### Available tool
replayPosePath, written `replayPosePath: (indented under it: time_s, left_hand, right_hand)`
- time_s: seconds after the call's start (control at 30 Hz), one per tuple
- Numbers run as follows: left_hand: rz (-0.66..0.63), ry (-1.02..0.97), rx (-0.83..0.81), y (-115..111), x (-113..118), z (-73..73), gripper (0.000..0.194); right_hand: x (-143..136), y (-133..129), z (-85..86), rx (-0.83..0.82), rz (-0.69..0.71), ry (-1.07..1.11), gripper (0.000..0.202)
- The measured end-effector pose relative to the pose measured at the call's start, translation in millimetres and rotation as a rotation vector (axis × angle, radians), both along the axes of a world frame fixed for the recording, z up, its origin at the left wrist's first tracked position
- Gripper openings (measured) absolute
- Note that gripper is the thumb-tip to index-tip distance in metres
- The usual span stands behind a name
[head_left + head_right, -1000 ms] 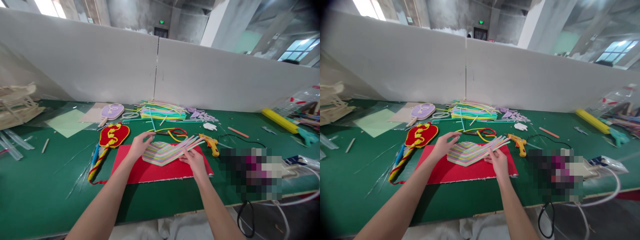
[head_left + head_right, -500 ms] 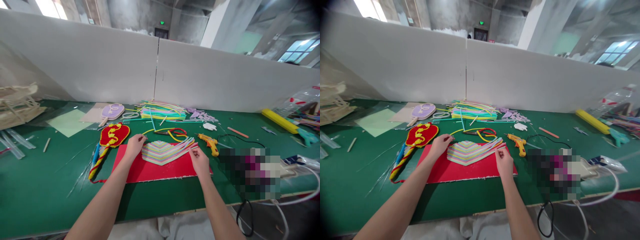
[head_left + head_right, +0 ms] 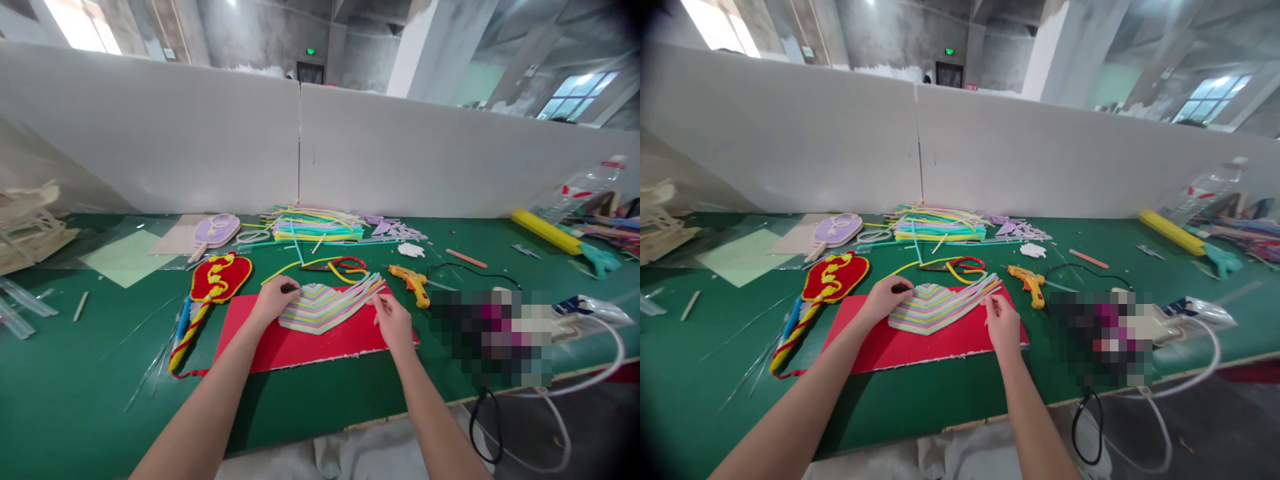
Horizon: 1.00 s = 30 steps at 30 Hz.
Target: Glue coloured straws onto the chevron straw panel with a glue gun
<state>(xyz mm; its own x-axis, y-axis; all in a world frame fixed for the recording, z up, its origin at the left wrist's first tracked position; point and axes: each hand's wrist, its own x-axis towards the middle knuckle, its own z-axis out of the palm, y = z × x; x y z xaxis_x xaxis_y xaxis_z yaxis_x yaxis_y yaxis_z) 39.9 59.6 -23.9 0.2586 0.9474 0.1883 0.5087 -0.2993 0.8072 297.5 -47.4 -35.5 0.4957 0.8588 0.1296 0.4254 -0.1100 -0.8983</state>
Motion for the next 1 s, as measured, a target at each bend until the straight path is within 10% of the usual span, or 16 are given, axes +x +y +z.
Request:
replayPosePath:
  time_s: [0.6, 1.0]
  left_hand:
    - [0.049, -0.22, -0.033, 4, 8, -0.1, 0.027]
    - [0.303, -0.202, 0.058, 1, 3, -0.9, 0.026]
  right_hand:
    - [0, 1, -3.9, 0.005, -0.013, -0.051, 0.049]
    - [-2, -4, -0.5, -0.066, -0.002, -0.322, 0.041]
